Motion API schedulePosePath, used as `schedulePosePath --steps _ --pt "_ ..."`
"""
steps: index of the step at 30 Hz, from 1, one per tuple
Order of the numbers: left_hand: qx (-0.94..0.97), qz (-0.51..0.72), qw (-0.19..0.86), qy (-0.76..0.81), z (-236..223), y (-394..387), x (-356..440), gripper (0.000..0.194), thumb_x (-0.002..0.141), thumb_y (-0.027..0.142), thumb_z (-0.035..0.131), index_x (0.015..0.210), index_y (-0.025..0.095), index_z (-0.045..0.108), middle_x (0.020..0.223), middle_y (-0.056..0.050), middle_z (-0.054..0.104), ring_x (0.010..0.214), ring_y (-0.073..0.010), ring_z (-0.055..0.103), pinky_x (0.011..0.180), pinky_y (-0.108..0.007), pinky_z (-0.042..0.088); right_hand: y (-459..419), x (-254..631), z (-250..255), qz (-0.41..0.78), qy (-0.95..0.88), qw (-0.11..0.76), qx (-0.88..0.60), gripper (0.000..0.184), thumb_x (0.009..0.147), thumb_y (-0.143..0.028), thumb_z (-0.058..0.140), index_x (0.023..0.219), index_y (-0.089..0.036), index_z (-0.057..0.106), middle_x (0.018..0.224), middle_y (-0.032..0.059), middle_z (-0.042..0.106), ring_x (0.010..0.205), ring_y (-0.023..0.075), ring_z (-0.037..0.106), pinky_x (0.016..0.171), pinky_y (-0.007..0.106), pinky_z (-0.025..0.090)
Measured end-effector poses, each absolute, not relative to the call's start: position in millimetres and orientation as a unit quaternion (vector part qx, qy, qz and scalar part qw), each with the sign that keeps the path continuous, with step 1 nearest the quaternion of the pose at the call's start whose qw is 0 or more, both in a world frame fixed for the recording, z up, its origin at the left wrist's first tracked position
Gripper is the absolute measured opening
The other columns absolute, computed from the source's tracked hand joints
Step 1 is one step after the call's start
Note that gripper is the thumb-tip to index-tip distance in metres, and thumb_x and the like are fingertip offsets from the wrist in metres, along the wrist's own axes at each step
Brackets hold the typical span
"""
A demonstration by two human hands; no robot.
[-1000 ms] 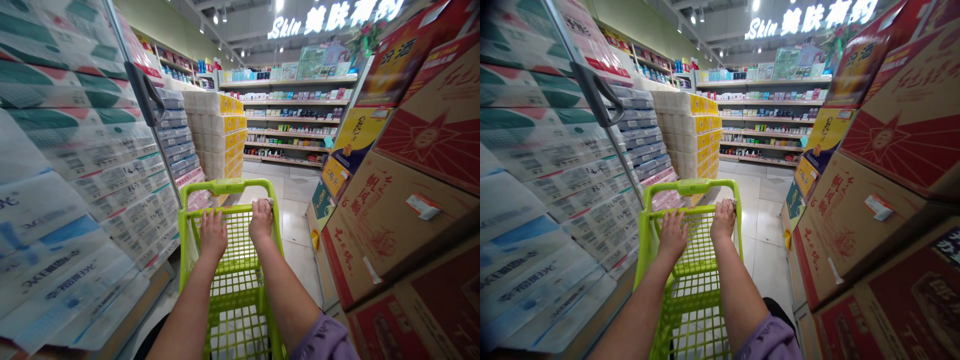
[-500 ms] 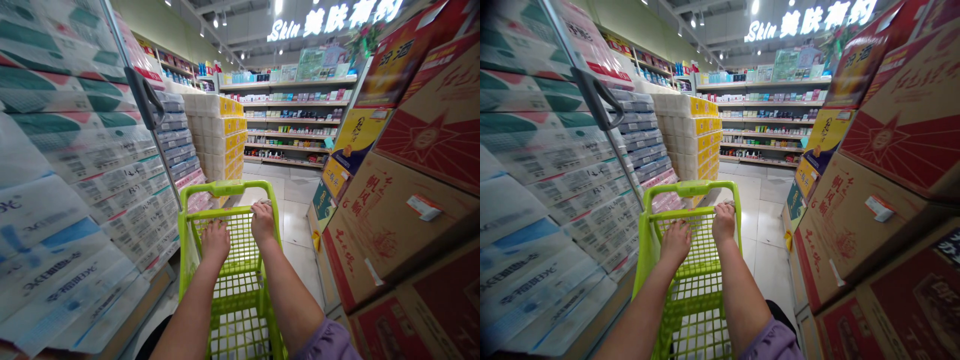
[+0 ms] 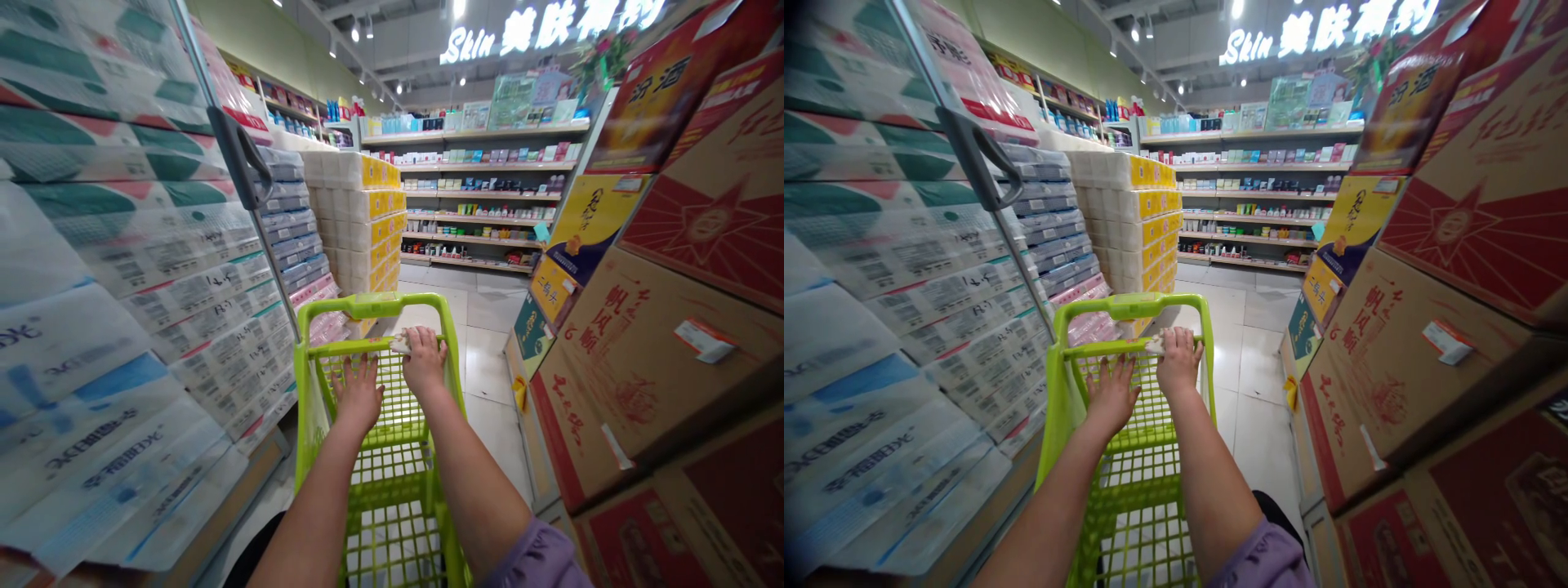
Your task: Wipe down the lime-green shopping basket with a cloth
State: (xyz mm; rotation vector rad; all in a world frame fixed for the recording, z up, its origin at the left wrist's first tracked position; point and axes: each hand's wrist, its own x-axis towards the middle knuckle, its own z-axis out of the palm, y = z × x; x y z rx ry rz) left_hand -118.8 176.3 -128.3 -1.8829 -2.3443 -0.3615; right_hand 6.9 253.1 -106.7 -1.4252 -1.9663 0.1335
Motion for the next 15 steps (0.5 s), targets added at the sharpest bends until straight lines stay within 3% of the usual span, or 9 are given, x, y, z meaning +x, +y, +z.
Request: schedulePosePath --steps 5,10,15 --pt "-0.620 -0.121 0.038 -0.774 -124.4 175.8 -118.1 0.058 0.088 0.034 0.048 0.144 0.024 0.036 0.151 -0.012 0.034 0.141 -0.0407 0.018 0.107 -0.070 0.019 249.5 3.3 -106.3 0.049 -0.781 0.370 -0.501 0.050 0.078 -0.022 0.057 0.127 -0.021 0.054 0.138 0.0093 0.048 0.134 0.0284 0.031 0.112 0.047 0.018" --pt "-0.618 -0.115 0.024 -0.777 -118.0 174.3 -115.6 0.060 0.085 0.034 0.053 0.142 0.022 0.038 0.151 -0.012 0.033 0.140 -0.0423 0.017 0.106 -0.070 0.022 242.1 -6.6 -106.0 0.058 -0.841 0.358 -0.400 0.052 0.079 -0.009 0.047 0.128 -0.023 0.054 0.140 0.0040 0.048 0.134 0.0201 0.033 0.113 0.039 0.021" --pt "-0.619 -0.119 0.017 -0.776 -111.5 173.4 -116.3 0.057 0.087 0.035 0.050 0.141 0.025 0.039 0.150 -0.009 0.036 0.139 -0.0410 0.022 0.105 -0.069 0.024 242.4 -0.7 -101.2 0.044 -0.823 0.338 -0.454 0.050 0.082 -0.005 0.044 0.124 -0.029 0.056 0.138 0.0012 0.051 0.132 0.0210 0.037 0.113 0.046 0.016"
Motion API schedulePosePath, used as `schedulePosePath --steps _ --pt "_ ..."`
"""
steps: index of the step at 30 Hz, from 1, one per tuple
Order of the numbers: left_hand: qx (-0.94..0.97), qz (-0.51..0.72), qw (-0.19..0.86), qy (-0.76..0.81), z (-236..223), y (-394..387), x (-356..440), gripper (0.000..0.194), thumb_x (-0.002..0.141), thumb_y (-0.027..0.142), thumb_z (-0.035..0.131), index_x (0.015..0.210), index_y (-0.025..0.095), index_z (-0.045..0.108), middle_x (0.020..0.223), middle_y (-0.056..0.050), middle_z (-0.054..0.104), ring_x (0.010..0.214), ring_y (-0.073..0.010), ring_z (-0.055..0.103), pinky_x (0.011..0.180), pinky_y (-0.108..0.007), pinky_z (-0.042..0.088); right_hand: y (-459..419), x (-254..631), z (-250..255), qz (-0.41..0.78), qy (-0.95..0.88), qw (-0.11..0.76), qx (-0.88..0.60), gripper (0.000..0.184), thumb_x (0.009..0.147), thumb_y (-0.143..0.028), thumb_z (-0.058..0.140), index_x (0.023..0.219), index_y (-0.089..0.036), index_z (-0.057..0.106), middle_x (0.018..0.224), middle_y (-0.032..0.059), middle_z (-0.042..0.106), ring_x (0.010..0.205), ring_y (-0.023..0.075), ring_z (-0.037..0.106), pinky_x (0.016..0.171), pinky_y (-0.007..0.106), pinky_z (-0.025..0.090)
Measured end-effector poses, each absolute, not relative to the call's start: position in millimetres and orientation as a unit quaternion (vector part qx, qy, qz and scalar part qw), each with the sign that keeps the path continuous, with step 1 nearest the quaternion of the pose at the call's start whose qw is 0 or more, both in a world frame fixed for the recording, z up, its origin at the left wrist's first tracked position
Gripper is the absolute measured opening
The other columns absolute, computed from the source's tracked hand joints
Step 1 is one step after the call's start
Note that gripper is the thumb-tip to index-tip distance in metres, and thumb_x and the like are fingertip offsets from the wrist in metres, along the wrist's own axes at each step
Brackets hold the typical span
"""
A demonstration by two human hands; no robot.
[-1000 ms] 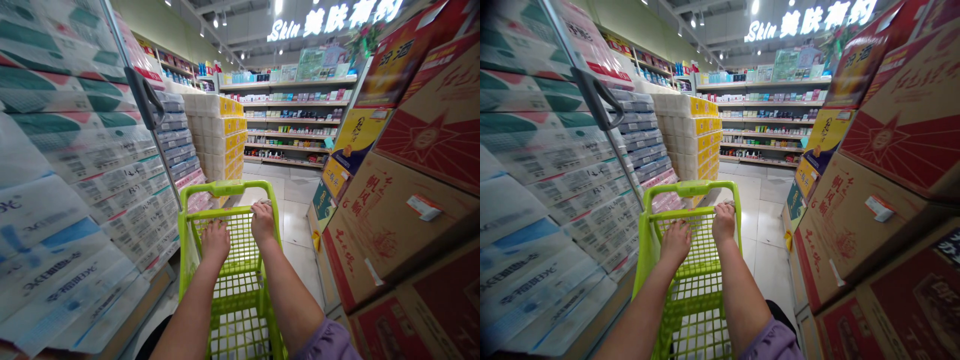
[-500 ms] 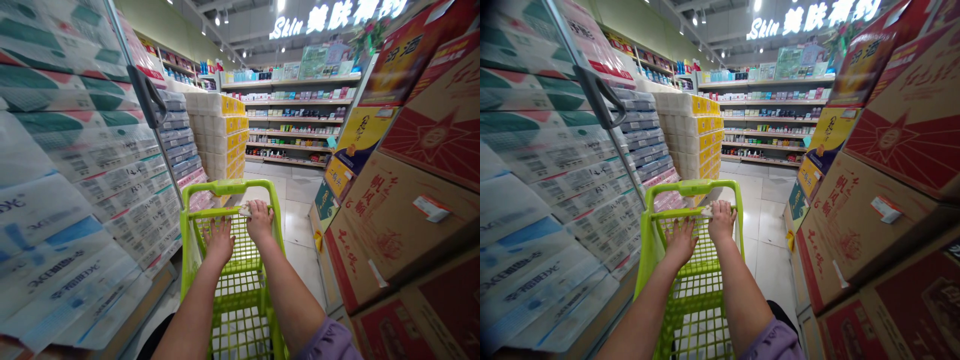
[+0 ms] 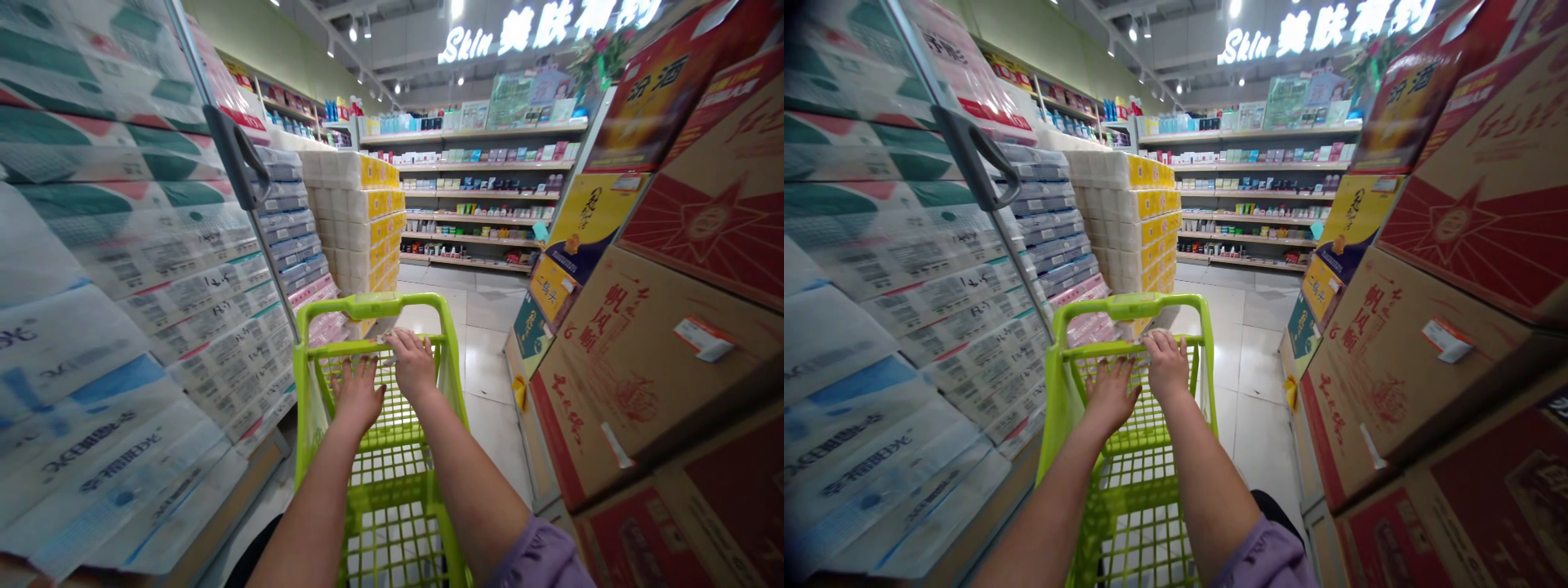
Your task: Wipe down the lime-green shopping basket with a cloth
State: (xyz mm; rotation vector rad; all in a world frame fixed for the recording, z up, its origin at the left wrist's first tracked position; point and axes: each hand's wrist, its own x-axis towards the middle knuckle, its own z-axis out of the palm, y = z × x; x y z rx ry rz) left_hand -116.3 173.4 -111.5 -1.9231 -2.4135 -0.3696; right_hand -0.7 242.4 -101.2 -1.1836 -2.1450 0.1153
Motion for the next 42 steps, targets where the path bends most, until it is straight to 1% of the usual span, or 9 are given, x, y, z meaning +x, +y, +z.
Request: schedulePosePath --steps 3,7,15,20,25,29,31,37,42 --pt "-0.618 -0.120 0.015 -0.777 -107.7 173.4 -117.5 0.053 0.087 0.034 0.049 0.139 0.025 0.043 0.148 -0.010 0.040 0.138 -0.0412 0.025 0.105 -0.068 0.024 245.5 4.8 -101.5 0.028 -0.802 0.342 -0.489 0.046 0.083 -0.008 0.049 0.122 -0.030 0.057 0.136 0.0025 0.053 0.131 0.0218 0.038 0.112 0.045 0.017" --pt "-0.618 -0.121 0.022 -0.777 -106.4 174.5 -118.2 0.050 0.088 0.032 0.047 0.138 0.024 0.045 0.145 -0.011 0.043 0.135 -0.0412 0.029 0.105 -0.068 0.024 248.1 6.6 -104.8 0.028 -0.801 0.355 -0.482 0.044 0.083 -0.009 0.050 0.122 -0.029 0.057 0.135 0.0028 0.053 0.131 0.0215 0.037 0.112 0.042 0.019" --pt "-0.620 -0.127 0.058 -0.772 -105.3 177.8 -116.6 0.045 0.090 0.026 0.043 0.134 0.020 0.050 0.136 -0.014 0.052 0.129 -0.0401 0.038 0.102 -0.064 0.027 248.4 5.9 -105.3 0.045 -0.807 0.365 -0.462 0.049 0.080 -0.004 0.049 0.123 -0.025 0.057 0.136 0.0041 0.052 0.133 0.0202 0.034 0.110 0.039 0.023" --pt "-0.623 -0.116 0.076 -0.770 -105.5 178.4 -113.3 0.046 0.089 0.024 0.044 0.134 0.020 0.051 0.136 -0.015 0.052 0.126 -0.0402 0.039 0.103 -0.063 0.026 249.0 4.5 -104.1 0.060 -0.803 0.381 -0.455 0.046 0.081 -0.005 0.048 0.121 -0.024 0.059 0.133 0.0046 0.054 0.131 0.0208 0.037 0.111 0.039 0.024" --pt "-0.611 -0.103 0.093 -0.779 -108.5 181.0 -108.5 0.046 0.090 0.029 0.045 0.134 0.020 0.050 0.138 -0.016 0.050 0.126 -0.0404 0.038 0.102 -0.060 0.029 248.4 3.1 -103.9 0.048 -0.802 0.385 -0.454 0.045 0.080 -0.006 0.049 0.120 -0.024 0.060 0.131 0.0055 0.055 0.128 0.0215 0.038 0.110 0.037 0.025" --pt "-0.610 -0.114 0.106 -0.777 -108.2 183.2 -108.1 0.044 0.090 0.040 0.045 0.129 0.021 0.054 0.133 -0.015 0.054 0.124 -0.0399 0.040 0.099 -0.058 0.031 247.2 2.0 -106.3 0.039 -0.797 0.368 -0.477 0.045 0.080 -0.006 0.050 0.120 -0.026 0.059 0.133 0.0048 0.053 0.130 0.0225 0.037 0.111 0.041 0.022" --pt "-0.611 -0.115 0.106 -0.776 -106.8 184.1 -108.7 0.044 0.090 0.043 0.045 0.126 0.021 0.056 0.130 -0.015 0.056 0.122 -0.0402 0.042 0.097 -0.058 0.032 246.8 1.4 -107.9 0.037 -0.796 0.367 -0.479 0.046 0.081 -0.006 0.049 0.121 -0.027 0.058 0.134 0.0040 0.053 0.131 0.0223 0.036 0.111 0.042 0.020" --pt "-0.614 -0.111 0.098 -0.775 -100.0 183.8 -108.6 0.042 0.091 0.041 0.044 0.122 0.017 0.059 0.122 -0.016 0.059 0.115 -0.0386 0.047 0.098 -0.056 0.031 246.9 -0.3 -108.9 0.040 -0.800 0.362 -0.476 0.046 0.083 -0.006 0.047 0.123 -0.026 0.057 0.137 0.0034 0.051 0.134 0.0226 0.033 0.111 0.043 0.020" --pt "-0.620 -0.105 0.101 -0.771 -94.8 181.9 -110.8 0.038 0.093 0.040 0.042 0.116 0.018 0.062 0.117 -0.015 0.061 0.108 -0.0357 0.052 0.096 -0.055 0.031 248.3 -0.7 -109.4 0.045 -0.804 0.353 -0.476 0.047 0.083 -0.006 0.047 0.126 -0.025 0.056 0.139 0.0038 0.049 0.135 0.0238 0.031 0.112 0.043 0.021"
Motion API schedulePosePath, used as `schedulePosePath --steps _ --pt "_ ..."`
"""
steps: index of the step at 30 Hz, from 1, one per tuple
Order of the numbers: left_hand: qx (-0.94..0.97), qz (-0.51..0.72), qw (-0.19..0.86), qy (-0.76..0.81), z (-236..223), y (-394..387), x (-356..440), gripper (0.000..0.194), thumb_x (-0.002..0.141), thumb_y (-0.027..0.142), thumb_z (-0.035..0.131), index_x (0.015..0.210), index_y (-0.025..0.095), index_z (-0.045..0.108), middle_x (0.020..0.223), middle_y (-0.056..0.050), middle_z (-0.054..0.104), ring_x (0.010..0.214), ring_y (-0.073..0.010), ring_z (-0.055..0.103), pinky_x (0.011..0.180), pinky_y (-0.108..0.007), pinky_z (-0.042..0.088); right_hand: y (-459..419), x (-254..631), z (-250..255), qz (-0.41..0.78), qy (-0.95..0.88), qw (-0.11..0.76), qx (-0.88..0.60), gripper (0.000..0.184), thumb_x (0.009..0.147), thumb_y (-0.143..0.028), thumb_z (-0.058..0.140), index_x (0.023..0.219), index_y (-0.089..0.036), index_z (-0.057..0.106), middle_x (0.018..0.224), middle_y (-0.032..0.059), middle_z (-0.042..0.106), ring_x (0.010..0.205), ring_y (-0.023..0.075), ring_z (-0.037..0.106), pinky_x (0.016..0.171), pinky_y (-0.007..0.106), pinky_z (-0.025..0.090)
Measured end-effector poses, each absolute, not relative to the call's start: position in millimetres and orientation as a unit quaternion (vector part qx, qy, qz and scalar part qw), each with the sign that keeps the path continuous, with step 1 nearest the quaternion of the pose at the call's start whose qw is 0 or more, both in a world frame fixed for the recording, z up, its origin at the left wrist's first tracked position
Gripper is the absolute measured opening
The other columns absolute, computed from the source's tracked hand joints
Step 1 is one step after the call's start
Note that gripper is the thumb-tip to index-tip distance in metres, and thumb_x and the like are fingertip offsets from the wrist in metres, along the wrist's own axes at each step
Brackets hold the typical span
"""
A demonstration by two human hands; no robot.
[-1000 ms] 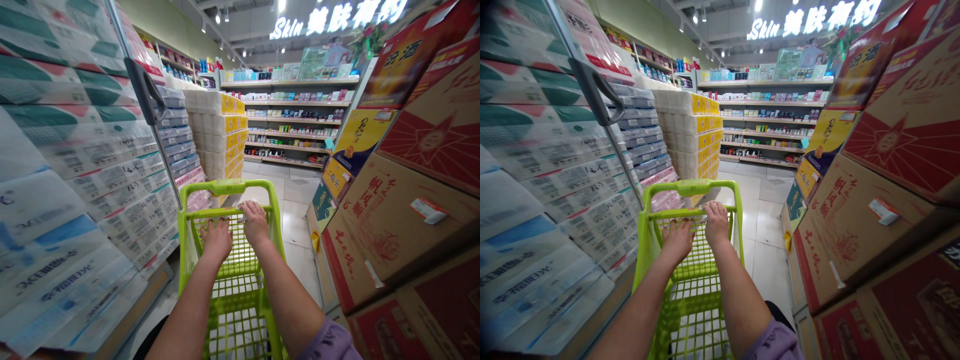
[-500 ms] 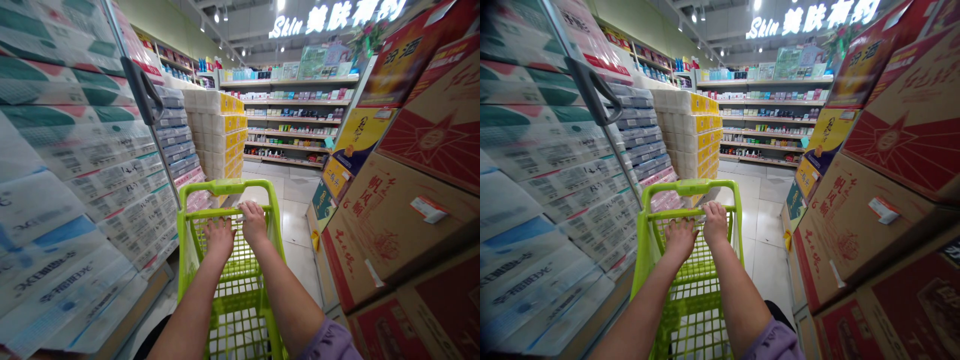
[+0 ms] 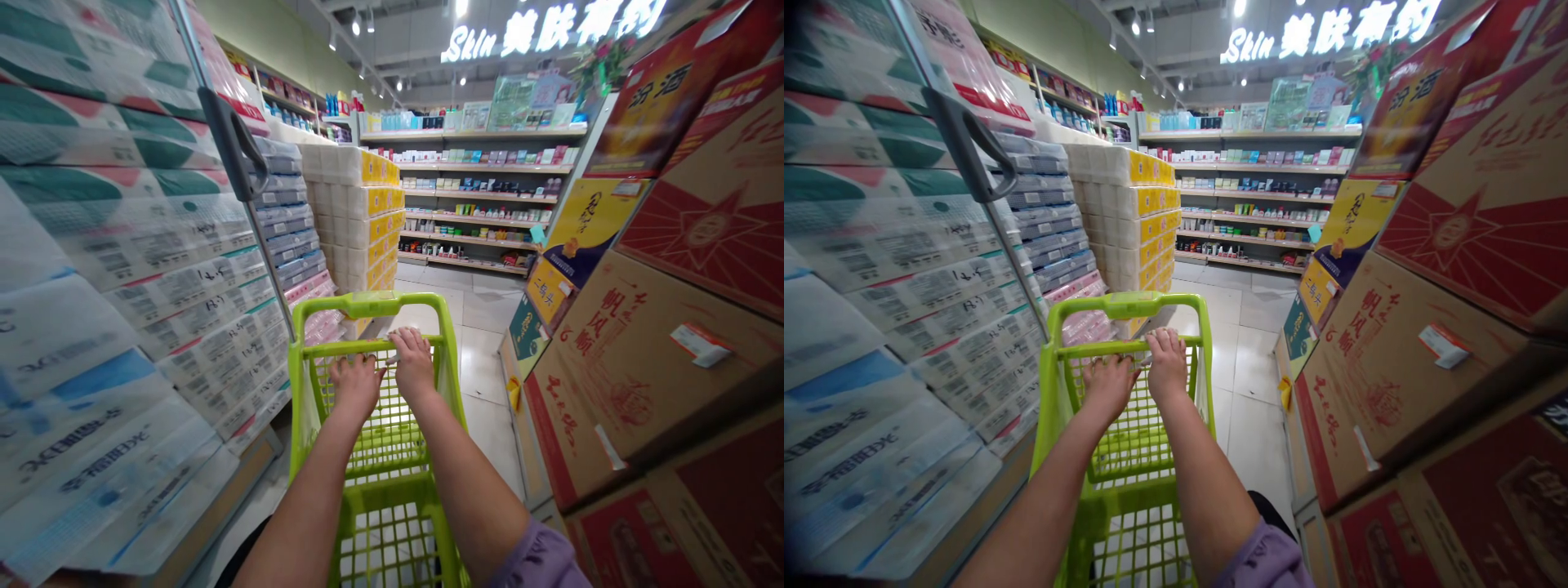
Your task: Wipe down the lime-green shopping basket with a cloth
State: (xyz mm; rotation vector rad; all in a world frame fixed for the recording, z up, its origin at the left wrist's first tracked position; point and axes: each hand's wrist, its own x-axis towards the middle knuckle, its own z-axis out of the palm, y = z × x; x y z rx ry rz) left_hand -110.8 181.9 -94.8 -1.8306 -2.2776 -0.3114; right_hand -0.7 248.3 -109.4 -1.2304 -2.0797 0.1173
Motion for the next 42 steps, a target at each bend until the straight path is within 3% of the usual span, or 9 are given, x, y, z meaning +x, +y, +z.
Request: schedulePosePath --steps 8,15,24,28,31,35,38,42 --pt "-0.636 -0.073 0.072 -0.765 -88.2 179.7 -118.7 0.035 0.093 0.036 0.041 0.119 0.023 0.060 0.118 -0.013 0.061 0.107 -0.0354 0.053 0.087 -0.051 0.038 247.7 -4.0 -115.1 0.013 -0.807 0.370 -0.460 0.047 0.082 -0.013 0.054 0.128 -0.021 0.055 0.137 0.0092 0.049 0.134 0.0258 0.030 0.112 0.042 0.024" --pt "-0.639 -0.066 0.040 -0.765 -80.4 178.7 -121.3 0.035 0.095 0.033 0.033 0.115 0.025 0.061 0.116 -0.010 0.065 0.106 -0.0338 0.056 0.089 -0.052 0.035 252.2 -4.2 -117.9 0.043 -0.802 0.426 -0.417 0.046 0.080 -0.005 0.049 0.120 -0.023 0.063 0.128 0.0052 0.058 0.126 0.0222 0.043 0.110 0.038 0.032" --pt "-0.633 -0.077 0.037 -0.769 -76.4 177.0 -123.1 0.033 0.094 0.030 0.035 0.108 0.030 0.065 0.110 -0.006 0.068 0.100 -0.0286 0.059 0.094 -0.051 0.032 245.6 -7.8 -110.8 0.045 -0.830 0.401 -0.384 0.042 0.082 -0.008 0.050 0.120 -0.021 0.062 0.134 0.0043 0.054 0.126 0.0211 0.040 0.107 0.035 0.034" --pt "-0.633 -0.071 0.037 -0.770 -74.9 176.7 -124.4 0.031 0.093 0.027 0.038 0.109 0.029 0.065 0.110 -0.005 0.069 0.100 -0.0282 0.061 0.093 -0.050 0.033 234.7 -9.8 -97.8 0.053 -0.854 0.295 -0.425 0.022 0.086 -0.020 0.050 0.095 -0.022 0.071 0.107 0.0068 0.065 0.103 0.0228 0.049 0.092 0.036 0.042" --pt "-0.635 -0.074 0.040 -0.768 -75.0 176.0 -124.9 0.032 0.092 0.026 0.038 0.110 0.028 0.064 0.112 -0.005 0.069 0.101 -0.0296 0.061 0.092 -0.050 0.034 224.1 -10.5 -89.6 0.056 -0.883 0.169 -0.434 0.016 0.083 -0.025 0.055 0.088 -0.024 0.070 0.099 0.0068 0.062 0.095 0.0235 0.048 0.078 0.035 0.044" --pt "-0.635 -0.069 0.038 -0.768 -74.9 175.6 -125.2 0.031 0.091 0.026 0.042 0.114 0.029 0.063 0.114 -0.006 0.068 0.102 -0.0301 0.061 0.090 -0.049 0.036 208.6 -13.1 -83.0 0.033 -0.906 0.091 -0.413 0.027 0.079 -0.025 0.059 0.105 -0.023 0.065 0.116 0.0095 0.054 0.103 0.0259 0.044 0.076 0.036 0.044" --pt "-0.636 -0.063 0.034 -0.768 -72.6 176.2 -125.6 0.032 0.090 0.025 0.043 0.114 0.029 0.063 0.112 -0.005 0.069 0.101 -0.0289 0.061 0.090 -0.047 0.037 200.6 -19.9 -87.5 0.010 -0.904 0.072 -0.421 0.042 0.079 -0.029 0.061 0.119 -0.019 0.058 0.124 0.0136 0.048 0.110 0.0291 0.039 0.080 0.039 0.044" --pt "-0.627 -0.060 0.030 -0.776 -69.3 176.7 -126.4 0.032 0.091 0.025 0.040 0.111 0.030 0.065 0.106 -0.005 0.071 0.102 -0.0275 0.061 0.091 -0.046 0.036 199.9 -32.3 -109.9 -0.025 -0.892 0.077 -0.445 0.056 0.076 -0.022 0.061 0.130 -0.014 0.050 0.123 0.0176 0.047 0.110 0.0319 0.039 0.079 0.043 0.043"
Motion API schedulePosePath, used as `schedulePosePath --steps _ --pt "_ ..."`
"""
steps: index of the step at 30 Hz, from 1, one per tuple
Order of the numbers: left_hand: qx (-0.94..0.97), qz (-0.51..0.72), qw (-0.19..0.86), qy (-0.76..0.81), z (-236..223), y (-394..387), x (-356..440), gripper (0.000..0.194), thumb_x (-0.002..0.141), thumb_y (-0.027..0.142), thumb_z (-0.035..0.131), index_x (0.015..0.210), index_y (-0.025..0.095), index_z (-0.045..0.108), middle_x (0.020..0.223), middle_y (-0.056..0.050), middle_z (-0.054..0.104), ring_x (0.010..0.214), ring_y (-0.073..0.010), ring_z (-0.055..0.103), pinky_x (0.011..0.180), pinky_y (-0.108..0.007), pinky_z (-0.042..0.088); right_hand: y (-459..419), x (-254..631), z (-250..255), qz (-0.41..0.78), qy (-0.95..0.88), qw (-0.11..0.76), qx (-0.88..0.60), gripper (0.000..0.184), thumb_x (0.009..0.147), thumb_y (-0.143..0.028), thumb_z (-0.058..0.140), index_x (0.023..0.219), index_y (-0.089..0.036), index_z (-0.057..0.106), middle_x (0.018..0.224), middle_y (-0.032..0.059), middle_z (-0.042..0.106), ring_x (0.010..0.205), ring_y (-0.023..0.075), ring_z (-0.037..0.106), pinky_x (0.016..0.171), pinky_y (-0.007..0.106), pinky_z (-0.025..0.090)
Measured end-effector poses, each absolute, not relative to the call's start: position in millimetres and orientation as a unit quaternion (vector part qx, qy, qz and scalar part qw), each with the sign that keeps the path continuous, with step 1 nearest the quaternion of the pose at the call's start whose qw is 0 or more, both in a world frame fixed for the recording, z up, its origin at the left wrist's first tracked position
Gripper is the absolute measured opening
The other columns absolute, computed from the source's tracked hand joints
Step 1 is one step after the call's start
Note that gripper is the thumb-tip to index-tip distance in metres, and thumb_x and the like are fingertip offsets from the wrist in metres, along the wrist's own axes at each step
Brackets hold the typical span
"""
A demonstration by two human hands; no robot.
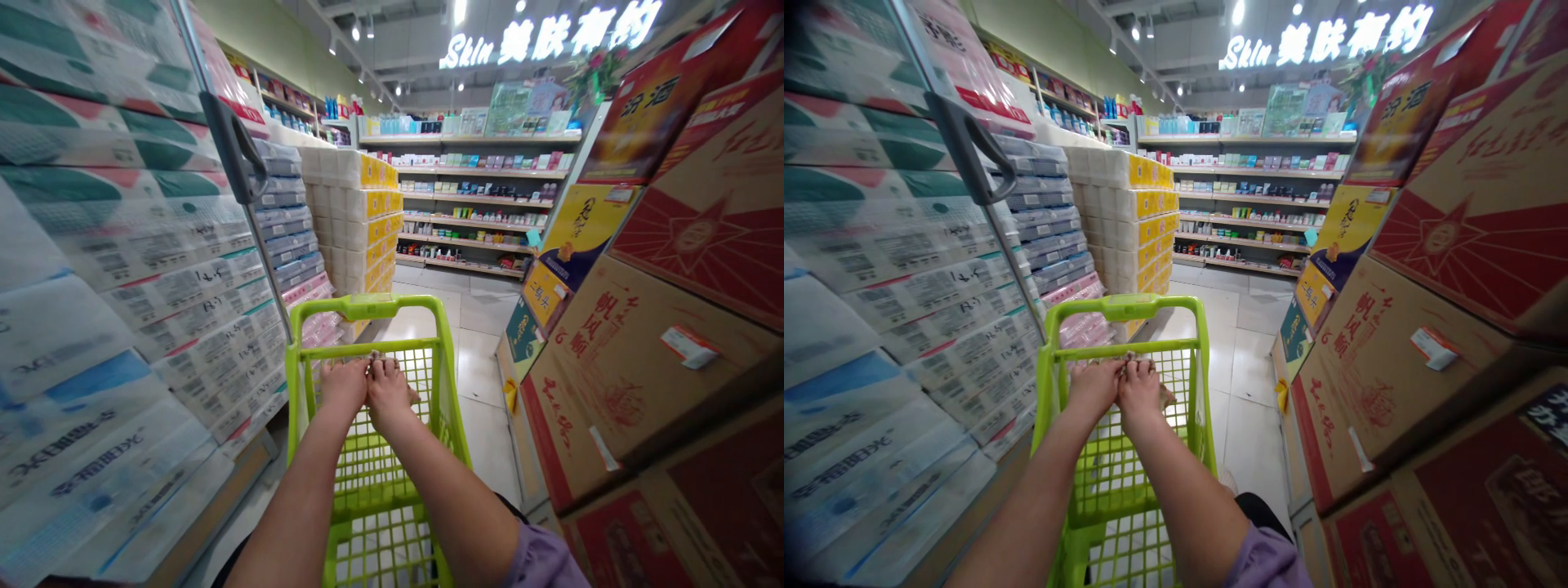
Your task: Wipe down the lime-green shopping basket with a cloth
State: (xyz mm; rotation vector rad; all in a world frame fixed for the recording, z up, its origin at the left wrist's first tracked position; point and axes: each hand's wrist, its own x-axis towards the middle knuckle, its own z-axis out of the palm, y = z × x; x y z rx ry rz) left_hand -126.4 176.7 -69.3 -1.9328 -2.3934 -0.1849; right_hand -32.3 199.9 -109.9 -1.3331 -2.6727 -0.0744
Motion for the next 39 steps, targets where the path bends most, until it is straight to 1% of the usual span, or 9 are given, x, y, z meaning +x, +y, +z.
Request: schedulePosePath --steps 6,10,13,16,20,25,28,33,39 --pt "-0.637 -0.059 0.047 -0.767 -78.9 170.3 -123.7 0.041 0.093 0.026 0.033 0.127 0.028 0.056 0.127 -0.006 0.062 0.118 -0.0333 0.052 0.093 -0.050 0.038 206.3 -42.4 -138.5 -0.031 -0.874 0.154 -0.459 0.050 0.086 -0.019 0.051 0.136 -0.015 0.046 0.126 0.0176 0.048 0.117 0.0335 0.038 0.088 0.048 0.038" --pt "-0.621 -0.039 0.046 -0.781 -90.2 152.1 -112.3 0.051 0.092 0.018 0.030 0.141 0.024 0.041 0.148 -0.006 0.041 0.135 -0.0347 0.034 0.098 -0.049 0.039 201.8 -40.7 -136.0 -0.028 -0.867 0.153 -0.474 0.045 0.090 -0.018 0.045 0.136 -0.019 0.047 0.128 0.0156 0.049 0.116 0.0306 0.041 0.088 0.047 0.040" --pt "-0.615 -0.012 0.062 -0.786 -101.2 121.9 -100.4 0.054 0.090 0.016 0.034 0.143 0.018 0.036 0.152 -0.011 0.032 0.134 -0.0368 0.035 0.097 -0.051 0.040 194.8 -34.7 -127.8 -0.033 -0.875 0.127 -0.465 0.041 0.086 -0.019 0.053 0.126 -0.017 0.054 0.129 0.0158 0.047 0.117 0.0312 0.040 0.090 0.046 0.040" --pt "-0.635 0.023 0.050 -0.770 -113.8 81.9 -88.0 0.049 0.090 0.022 0.042 0.139 0.016 0.043 0.146 -0.016 0.041 0.130 -0.0379 0.040 0.096 -0.053 0.040 188.8 -28.2 -118.3 -0.029 -0.882 0.093 -0.461 0.041 0.082 -0.024 0.059 0.121 -0.012 0.057 0.130 0.0176 0.046 0.117 0.0322 0.038 0.091 0.046 0.040" --pt "-0.654 0.056 -0.009 -0.754 -124.5 42.5 -76.3 0.046 0.087 0.032 0.052 0.132 0.020 0.052 0.136 -0.016 0.052 0.125 -0.0385 0.045 0.094 -0.054 0.040 183.1 -20.6 -103.7 -0.018 -0.885 0.067 -0.460 0.048 0.077 -0.026 0.063 0.123 -0.013 0.055 0.131 0.0173 0.044 0.117 0.0320 0.037 0.090 0.046 0.041" --pt "-0.664 0.049 -0.005 -0.746 -123.5 33.9 -72.2 0.041 0.091 0.040 0.044 0.125 0.024 0.059 0.138 -0.013 0.051 0.126 -0.0415 0.042 0.094 -0.056 0.036 175.9 -10.5 -84.2 0.008 -0.883 0.029 -0.469 0.050 0.078 -0.025 0.061 0.126 -0.015 0.053 0.133 0.0173 0.042 0.118 0.0315 0.036 0.091 0.047 0.041" --pt "-0.666 0.040 -0.007 -0.745 -118.8 33.7 -69.9 0.037 0.092 0.041 0.040 0.113 0.024 0.066 0.134 -0.012 0.054 0.119 -0.0407 0.048 0.091 -0.056 0.038 170.8 0.2 -79.8 0.006 -0.878 0.027 -0.478 0.048 0.079 -0.026 0.060 0.126 -0.015 0.054 0.131 0.0173 0.043 0.118 0.0311 0.037 0.091 0.047 0.041" --pt "-0.681 -0.006 0.014 -0.733 -114.6 25.8 -63.8 0.036 0.092 0.042 0.041 0.102 0.024 0.071 0.123 -0.011 0.061 0.116 -0.0379 0.049 0.096 -0.056 0.033 161.0 30.9 -88.1 0.018 -0.877 0.098 -0.471 0.045 0.081 -0.036 0.060 0.123 -0.022 0.055 0.137 0.0107 0.039 0.124 0.0283 0.029 0.091 0.044 0.042" --pt "-0.684 -0.092 0.056 -0.721 -112.6 9.3 -57.4 0.037 0.094 0.044 0.037 0.106 0.027 0.068 0.133 -0.003 0.055 0.125 -0.0344 0.041 0.105 -0.053 0.025 160.1 50.9 -91.2 0.034 -0.873 0.140 -0.467 0.039 0.085 -0.037 0.053 0.121 -0.023 0.059 0.135 0.0075 0.044 0.128 0.0272 0.027 0.091 0.040 0.043"
